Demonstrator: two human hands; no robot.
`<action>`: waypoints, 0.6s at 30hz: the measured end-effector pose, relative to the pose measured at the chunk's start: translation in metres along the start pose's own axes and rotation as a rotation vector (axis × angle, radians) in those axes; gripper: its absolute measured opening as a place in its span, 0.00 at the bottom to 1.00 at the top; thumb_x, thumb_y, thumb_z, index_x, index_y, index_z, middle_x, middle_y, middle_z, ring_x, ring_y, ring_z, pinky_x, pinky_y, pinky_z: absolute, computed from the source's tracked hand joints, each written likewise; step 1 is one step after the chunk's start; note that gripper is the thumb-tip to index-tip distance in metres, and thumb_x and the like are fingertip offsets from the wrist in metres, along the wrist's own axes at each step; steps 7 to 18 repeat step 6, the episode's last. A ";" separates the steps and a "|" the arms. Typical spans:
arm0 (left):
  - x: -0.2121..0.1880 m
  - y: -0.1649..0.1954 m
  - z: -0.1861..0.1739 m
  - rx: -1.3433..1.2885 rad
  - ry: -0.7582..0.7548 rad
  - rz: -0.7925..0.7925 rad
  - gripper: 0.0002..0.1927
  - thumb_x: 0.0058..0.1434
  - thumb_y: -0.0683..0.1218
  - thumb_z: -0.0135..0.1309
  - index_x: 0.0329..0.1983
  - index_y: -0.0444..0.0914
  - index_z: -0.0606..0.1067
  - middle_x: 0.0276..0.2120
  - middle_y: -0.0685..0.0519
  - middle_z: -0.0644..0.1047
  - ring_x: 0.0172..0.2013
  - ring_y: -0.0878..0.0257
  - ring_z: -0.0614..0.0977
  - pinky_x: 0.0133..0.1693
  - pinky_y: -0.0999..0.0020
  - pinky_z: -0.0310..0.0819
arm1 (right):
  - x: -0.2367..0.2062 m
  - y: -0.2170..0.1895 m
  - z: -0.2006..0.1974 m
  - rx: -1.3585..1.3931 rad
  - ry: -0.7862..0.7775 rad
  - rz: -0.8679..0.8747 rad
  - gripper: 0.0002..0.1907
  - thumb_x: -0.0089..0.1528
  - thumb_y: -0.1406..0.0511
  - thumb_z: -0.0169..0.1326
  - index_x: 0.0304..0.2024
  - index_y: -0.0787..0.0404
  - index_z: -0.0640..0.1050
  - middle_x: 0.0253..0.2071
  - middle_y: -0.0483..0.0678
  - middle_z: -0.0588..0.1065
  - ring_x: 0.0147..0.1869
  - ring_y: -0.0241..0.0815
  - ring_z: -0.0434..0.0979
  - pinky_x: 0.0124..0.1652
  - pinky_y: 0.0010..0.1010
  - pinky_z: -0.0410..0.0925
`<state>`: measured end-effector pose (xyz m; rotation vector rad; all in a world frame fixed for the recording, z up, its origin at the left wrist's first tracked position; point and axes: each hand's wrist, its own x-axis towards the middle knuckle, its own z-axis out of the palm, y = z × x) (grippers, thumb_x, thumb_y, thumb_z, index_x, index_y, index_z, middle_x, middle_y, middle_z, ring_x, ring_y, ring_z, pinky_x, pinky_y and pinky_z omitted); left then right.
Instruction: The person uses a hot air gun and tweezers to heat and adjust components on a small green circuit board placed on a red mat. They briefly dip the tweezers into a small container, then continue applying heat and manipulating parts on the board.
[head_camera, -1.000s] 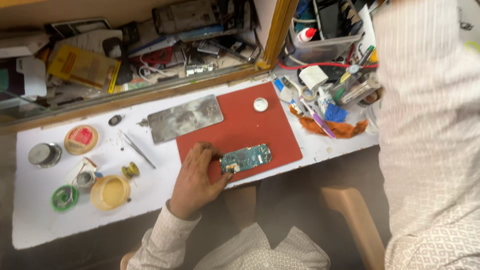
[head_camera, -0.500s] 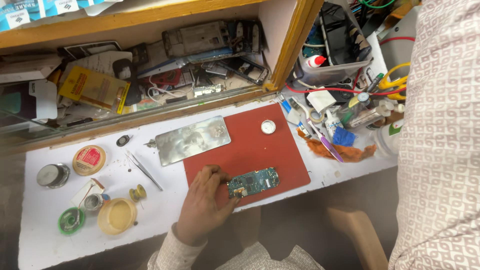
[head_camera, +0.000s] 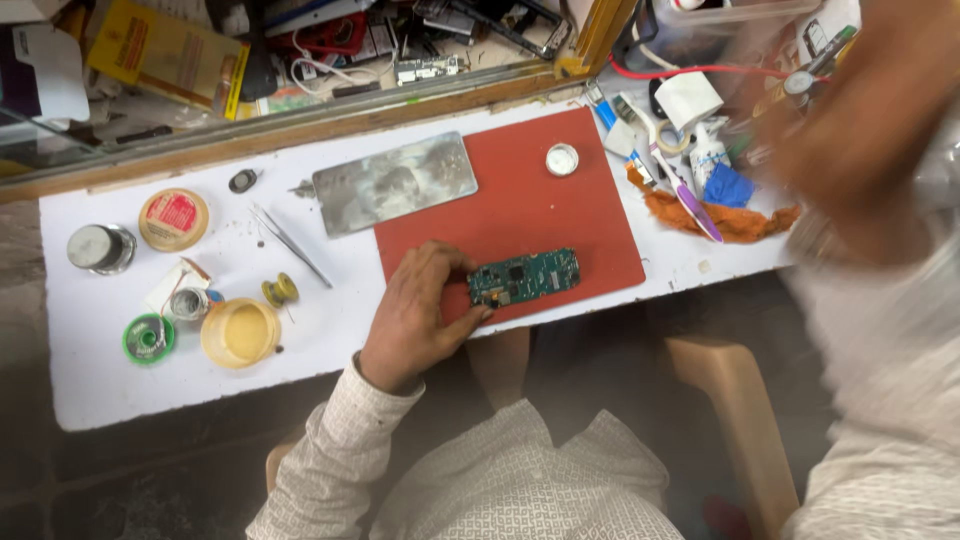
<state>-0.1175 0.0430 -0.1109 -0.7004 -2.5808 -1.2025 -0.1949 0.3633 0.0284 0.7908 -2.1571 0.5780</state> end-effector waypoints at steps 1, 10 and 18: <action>0.000 -0.001 0.001 -0.002 0.003 0.011 0.24 0.49 0.44 0.69 0.46 0.35 0.71 0.43 0.46 0.75 0.46 0.48 0.77 0.49 0.56 0.70 | -0.021 -0.014 0.010 0.085 -0.098 -0.019 0.22 0.57 0.68 0.67 0.54 0.58 0.78 0.61 0.51 0.72 0.63 0.51 0.75 0.61 0.39 0.70; -0.001 -0.005 0.003 -0.006 -0.034 -0.044 0.25 0.50 0.45 0.69 0.47 0.35 0.72 0.43 0.47 0.76 0.46 0.50 0.77 0.49 0.56 0.71 | -0.109 -0.040 0.057 0.478 -0.403 0.208 0.28 0.54 0.67 0.68 0.57 0.58 0.77 0.63 0.52 0.71 0.65 0.50 0.73 0.62 0.38 0.69; -0.001 -0.005 0.003 -0.006 -0.034 -0.044 0.25 0.50 0.45 0.69 0.47 0.35 0.72 0.43 0.47 0.76 0.46 0.50 0.77 0.49 0.56 0.71 | -0.109 -0.040 0.057 0.478 -0.403 0.208 0.28 0.54 0.67 0.68 0.57 0.58 0.77 0.63 0.52 0.71 0.65 0.50 0.73 0.62 0.38 0.69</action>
